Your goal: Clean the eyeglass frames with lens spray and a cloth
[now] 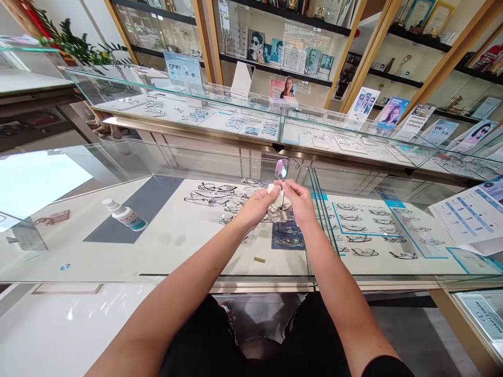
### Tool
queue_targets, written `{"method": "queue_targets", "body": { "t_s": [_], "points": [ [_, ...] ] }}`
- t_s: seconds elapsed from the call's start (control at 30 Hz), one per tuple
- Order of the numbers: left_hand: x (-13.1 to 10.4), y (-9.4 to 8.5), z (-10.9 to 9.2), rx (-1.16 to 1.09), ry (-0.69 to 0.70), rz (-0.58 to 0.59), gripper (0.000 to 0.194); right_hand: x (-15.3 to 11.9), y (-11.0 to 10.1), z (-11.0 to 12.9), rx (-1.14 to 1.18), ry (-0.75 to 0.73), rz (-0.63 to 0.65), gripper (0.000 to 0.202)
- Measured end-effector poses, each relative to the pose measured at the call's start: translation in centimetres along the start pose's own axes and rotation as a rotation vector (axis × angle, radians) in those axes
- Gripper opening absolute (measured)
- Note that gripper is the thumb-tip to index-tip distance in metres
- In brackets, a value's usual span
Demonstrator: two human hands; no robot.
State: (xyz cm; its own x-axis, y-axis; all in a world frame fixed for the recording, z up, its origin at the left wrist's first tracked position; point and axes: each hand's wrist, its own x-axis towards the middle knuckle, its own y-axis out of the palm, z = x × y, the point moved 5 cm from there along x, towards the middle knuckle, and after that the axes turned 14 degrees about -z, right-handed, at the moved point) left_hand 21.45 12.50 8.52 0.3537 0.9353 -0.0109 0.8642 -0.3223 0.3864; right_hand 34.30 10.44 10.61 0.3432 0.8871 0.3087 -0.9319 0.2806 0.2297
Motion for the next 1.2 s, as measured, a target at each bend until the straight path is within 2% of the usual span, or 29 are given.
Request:
{"method": "queue_targets", "body": {
  "t_s": [0.2, 0.43, 0.53, 0.67, 0.77, 0.83, 0.93, 1.03, 1.2],
  "points": [
    [0.0, 0.1, 0.0, -0.061, -0.083, 0.032, 0.053, 0.1, 0.0, -0.7, 0.067, 0.074, 0.028, 0.028],
    [-0.3, 0.4, -0.2, -0.026, -0.058, 0.117, 0.053, 0.3, -0.2, -1.0, 0.132, 0.21, -0.024, 0.028],
    [-0.3, 0.4, -0.2, -0.006, 0.001, 0.053, 0.054, 0.2, -0.1, -1.1, 0.154, 0.228, -0.024, 0.027],
    [-0.2, 0.1, -0.3, 0.031, 0.102, -0.056, 0.059, 0.0, 0.4, -0.7, 0.113, 0.161, 0.02, 0.029],
    [0.0, -0.1, -0.2, 0.049, 0.087, -0.067, 0.061, 0.0, 0.3, -0.6, 0.105, 0.149, 0.013, 0.027],
    [0.1, -0.2, -0.2, 0.046, 0.039, -0.028, 0.062, 0.2, 0.0, -0.6, 0.126, 0.164, -0.001, 0.025],
    [-0.1, 0.0, -0.3, 0.042, -0.053, 0.094, 0.058, 0.5, -0.5, -0.7, 0.166, 0.196, -0.03, 0.023],
    [-0.3, 0.2, -0.6, 0.055, -0.062, 0.144, 0.06, 0.7, -0.6, -0.8, 0.175, 0.214, -0.053, 0.024],
    [-0.2, 0.1, -0.7, 0.076, 0.019, 0.04, 0.059, 0.4, -0.1, -1.1, 0.222, 0.25, -0.055, 0.022]
  ]
}}
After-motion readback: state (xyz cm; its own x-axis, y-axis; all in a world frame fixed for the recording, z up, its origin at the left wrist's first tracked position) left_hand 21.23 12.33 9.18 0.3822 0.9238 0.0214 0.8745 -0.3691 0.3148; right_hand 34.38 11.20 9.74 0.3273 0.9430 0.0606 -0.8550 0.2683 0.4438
